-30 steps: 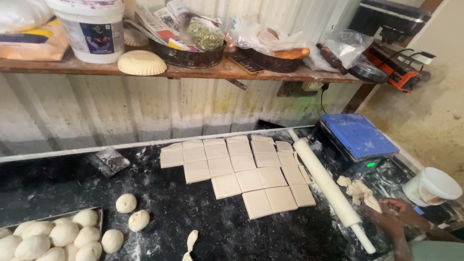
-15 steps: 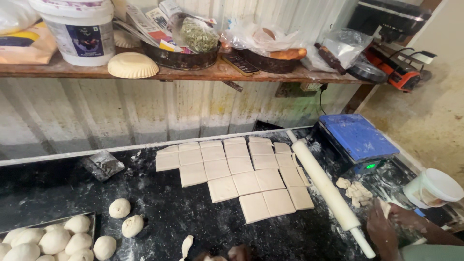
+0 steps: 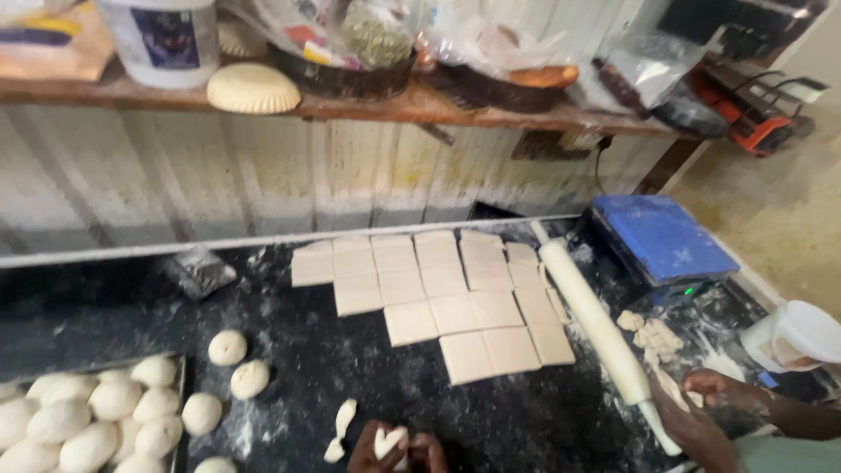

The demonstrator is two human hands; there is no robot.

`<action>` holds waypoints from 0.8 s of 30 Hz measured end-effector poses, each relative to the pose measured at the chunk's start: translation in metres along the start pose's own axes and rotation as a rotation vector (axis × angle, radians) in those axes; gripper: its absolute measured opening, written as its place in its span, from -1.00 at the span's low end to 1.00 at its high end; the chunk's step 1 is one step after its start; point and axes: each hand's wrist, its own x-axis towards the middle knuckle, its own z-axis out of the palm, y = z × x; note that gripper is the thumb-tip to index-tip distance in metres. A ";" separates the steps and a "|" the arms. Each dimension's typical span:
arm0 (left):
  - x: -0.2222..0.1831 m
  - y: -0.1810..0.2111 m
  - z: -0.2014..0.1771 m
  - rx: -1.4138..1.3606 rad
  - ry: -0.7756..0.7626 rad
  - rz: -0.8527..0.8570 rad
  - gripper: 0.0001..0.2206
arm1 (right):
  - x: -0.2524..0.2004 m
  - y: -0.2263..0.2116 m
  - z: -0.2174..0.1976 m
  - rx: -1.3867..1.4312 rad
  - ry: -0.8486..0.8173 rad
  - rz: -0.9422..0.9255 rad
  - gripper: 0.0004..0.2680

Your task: The person shapes dough by hand, rolling pieces into balls and placing them on a tray, and folding other pieces into smaller shapes on a floured surface.

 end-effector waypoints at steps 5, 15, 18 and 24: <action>-0.046 0.002 -0.017 0.201 0.087 0.095 -0.70 | -0.093 -0.140 0.183 0.920 -0.377 0.098 -0.63; -0.095 0.083 -0.031 -0.360 0.180 0.055 -0.70 | -0.101 -0.272 0.157 1.121 -0.312 -0.239 -0.62; -0.109 0.068 -0.031 -0.423 0.099 0.037 -0.71 | -0.114 -0.280 0.159 0.838 -0.285 -0.451 -0.53; -0.139 0.048 -0.054 -0.540 -0.115 -0.031 -0.74 | -0.132 -0.279 0.178 0.640 -0.198 -0.591 -0.64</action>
